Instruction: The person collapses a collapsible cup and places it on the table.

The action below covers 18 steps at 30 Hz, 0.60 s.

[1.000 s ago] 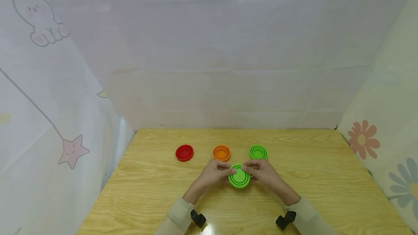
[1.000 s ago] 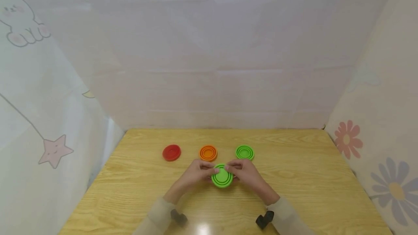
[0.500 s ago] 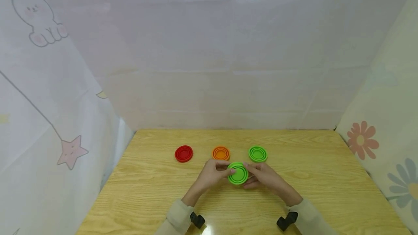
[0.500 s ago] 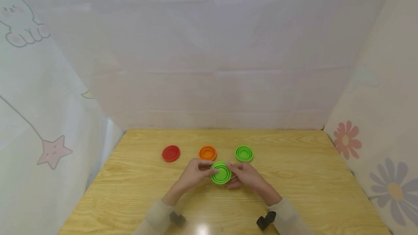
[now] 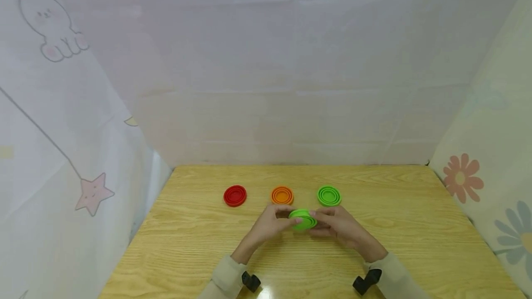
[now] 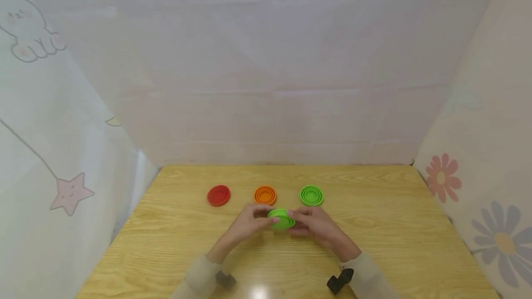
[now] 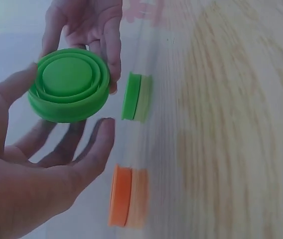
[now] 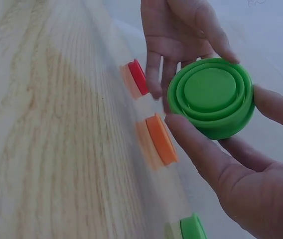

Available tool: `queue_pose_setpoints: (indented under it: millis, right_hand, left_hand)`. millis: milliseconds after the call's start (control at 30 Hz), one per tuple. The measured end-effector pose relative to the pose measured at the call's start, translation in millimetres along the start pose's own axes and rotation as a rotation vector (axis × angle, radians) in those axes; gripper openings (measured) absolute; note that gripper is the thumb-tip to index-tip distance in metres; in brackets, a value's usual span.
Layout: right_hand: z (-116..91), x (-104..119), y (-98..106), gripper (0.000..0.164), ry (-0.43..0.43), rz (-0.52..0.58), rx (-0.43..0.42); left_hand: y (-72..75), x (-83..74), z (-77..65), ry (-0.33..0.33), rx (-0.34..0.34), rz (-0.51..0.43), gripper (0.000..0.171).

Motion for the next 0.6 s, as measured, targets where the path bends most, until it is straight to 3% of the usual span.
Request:
queue_pose_setpoints:
  millis: [200, 400, 467, 600]
  right_hand:
    - [-2.2, 1.8, 2.9, 0.040, 0.038, -0.039, -0.036]
    - [-4.0, 1.1, 2.4, 0.045, 0.064, -0.048, -0.057]
    - [-4.9, 1.7, 3.0, 0.051, 0.062, -0.045, -0.064]
    - [-5.7, 6.2, 5.0, 0.069, 0.059, -0.060, -0.059]
  left_hand:
    - [-5.7, 9.9, -2.5, 0.142, 0.102, -0.152, 0.071]
    - [-11.3, 19.6, -0.4, 0.163, 0.135, -0.315, 0.055]
    - [-11.3, 19.1, 0.9, 0.166, 0.114, -0.353, 0.048]
    - [-7.3, 14.5, 4.7, 0.179, 0.033, -0.325, 0.051]
Point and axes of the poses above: each hand's wrist, its own z-axis towards the middle knuckle, its own y-axis out of the back of the hand, x = y × z, the point moved 4 cm from there along z, towards the middle knuckle, and after that the axes turned 1 degree about z, right-handed, at the moved point
